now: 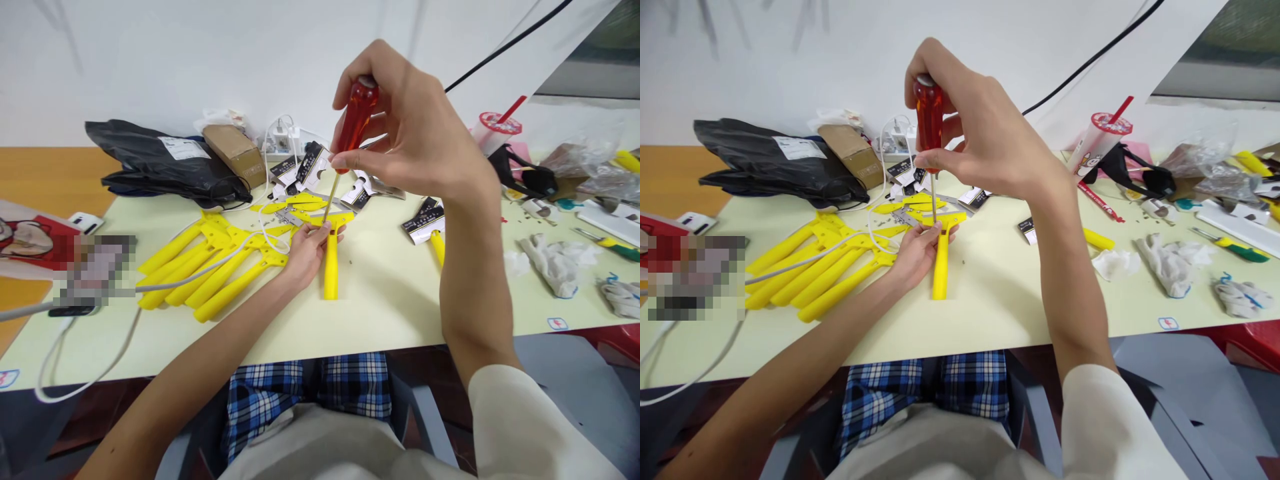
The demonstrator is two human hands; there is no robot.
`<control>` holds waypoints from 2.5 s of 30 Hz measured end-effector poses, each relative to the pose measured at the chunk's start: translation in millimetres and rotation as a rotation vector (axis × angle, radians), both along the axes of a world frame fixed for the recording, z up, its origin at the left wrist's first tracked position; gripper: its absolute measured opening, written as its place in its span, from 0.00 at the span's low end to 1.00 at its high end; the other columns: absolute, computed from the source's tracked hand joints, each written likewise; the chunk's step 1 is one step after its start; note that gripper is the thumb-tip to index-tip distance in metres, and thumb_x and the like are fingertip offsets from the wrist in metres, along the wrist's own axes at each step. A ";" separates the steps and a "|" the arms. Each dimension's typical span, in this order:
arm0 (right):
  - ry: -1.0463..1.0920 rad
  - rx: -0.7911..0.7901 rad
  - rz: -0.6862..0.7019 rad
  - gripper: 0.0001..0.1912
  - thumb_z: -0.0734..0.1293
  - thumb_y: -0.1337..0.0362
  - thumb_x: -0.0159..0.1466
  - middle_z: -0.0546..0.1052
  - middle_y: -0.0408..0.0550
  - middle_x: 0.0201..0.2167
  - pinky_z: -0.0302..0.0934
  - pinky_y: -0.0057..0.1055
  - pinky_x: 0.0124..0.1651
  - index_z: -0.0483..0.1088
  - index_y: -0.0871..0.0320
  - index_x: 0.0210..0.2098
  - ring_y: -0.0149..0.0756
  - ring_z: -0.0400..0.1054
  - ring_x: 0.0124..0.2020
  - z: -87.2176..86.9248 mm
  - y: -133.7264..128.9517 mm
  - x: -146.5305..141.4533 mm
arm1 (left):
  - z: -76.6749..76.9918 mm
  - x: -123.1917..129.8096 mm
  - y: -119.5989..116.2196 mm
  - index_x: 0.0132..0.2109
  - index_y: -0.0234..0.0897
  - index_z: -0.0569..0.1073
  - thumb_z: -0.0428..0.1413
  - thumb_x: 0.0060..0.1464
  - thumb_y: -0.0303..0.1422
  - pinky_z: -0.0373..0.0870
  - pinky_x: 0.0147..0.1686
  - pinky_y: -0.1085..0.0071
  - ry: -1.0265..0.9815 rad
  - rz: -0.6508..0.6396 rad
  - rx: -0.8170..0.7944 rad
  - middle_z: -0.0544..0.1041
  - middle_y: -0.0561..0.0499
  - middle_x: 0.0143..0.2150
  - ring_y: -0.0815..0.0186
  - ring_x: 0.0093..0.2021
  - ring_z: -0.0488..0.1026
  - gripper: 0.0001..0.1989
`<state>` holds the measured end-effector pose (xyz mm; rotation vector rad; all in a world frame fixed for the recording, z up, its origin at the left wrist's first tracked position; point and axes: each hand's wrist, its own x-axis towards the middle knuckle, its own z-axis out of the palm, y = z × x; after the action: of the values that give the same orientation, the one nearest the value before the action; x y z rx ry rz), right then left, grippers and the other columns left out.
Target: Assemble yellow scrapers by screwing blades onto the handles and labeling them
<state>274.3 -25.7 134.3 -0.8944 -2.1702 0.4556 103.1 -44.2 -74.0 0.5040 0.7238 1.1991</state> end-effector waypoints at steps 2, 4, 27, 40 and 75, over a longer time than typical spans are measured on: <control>-0.010 -0.014 0.002 0.19 0.79 0.49 0.63 0.83 0.43 0.43 0.80 0.49 0.46 0.70 0.38 0.48 0.50 0.80 0.47 0.1 0.2 0.4 | -1.1 0.0 0.2 0.40 0.37 0.71 0.71 0.61 0.26 0.79 0.67 0.53 -0.003 0.000 0.000 0.86 0.45 0.48 0.50 0.62 0.85 0.14; -0.007 -0.005 -0.003 0.19 0.79 0.48 0.63 0.83 0.42 0.43 0.79 0.50 0.45 0.70 0.38 0.48 0.50 0.80 0.47 -1.2 1.6 0.7 | -1.8 -0.3 0.3 0.41 0.37 0.71 0.71 0.61 0.26 0.79 0.67 0.53 -0.001 -0.002 0.001 0.86 0.44 0.49 0.50 0.62 0.85 0.14; -0.104 -0.004 0.001 0.09 0.73 0.65 0.69 0.83 0.44 0.45 0.75 0.44 0.46 0.71 0.46 0.45 0.45 0.77 0.42 6.6 -13.3 -1.4 | -3.6 -2.1 1.6 0.41 0.37 0.72 0.72 0.60 0.27 0.77 0.67 0.54 0.005 -0.007 -0.018 0.86 0.44 0.50 0.50 0.64 0.83 0.15; -0.077 -0.021 0.001 0.12 0.76 0.65 0.67 0.83 0.42 0.42 0.75 0.48 0.48 0.72 0.45 0.45 0.47 0.79 0.42 3.4 -8.3 -0.6 | -0.1 -1.7 1.3 0.41 0.38 0.71 0.73 0.59 0.27 0.77 0.68 0.52 0.004 -0.011 -0.035 0.85 0.47 0.48 0.49 0.65 0.83 0.17; -0.022 -0.014 0.059 0.18 0.72 0.64 0.69 0.75 0.45 0.67 0.77 0.44 0.57 0.71 0.44 0.56 0.47 0.77 0.59 -1.5 -7.9 -4.0 | -0.9 -0.5 1.6 0.40 0.37 0.71 0.73 0.58 0.26 0.77 0.68 0.52 0.013 -0.015 -0.018 0.85 0.46 0.45 0.49 0.63 0.84 0.17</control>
<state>270.4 -33.6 132.8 -0.8481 -2.2213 0.4920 102.7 -42.6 -74.9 0.5019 0.7399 1.1750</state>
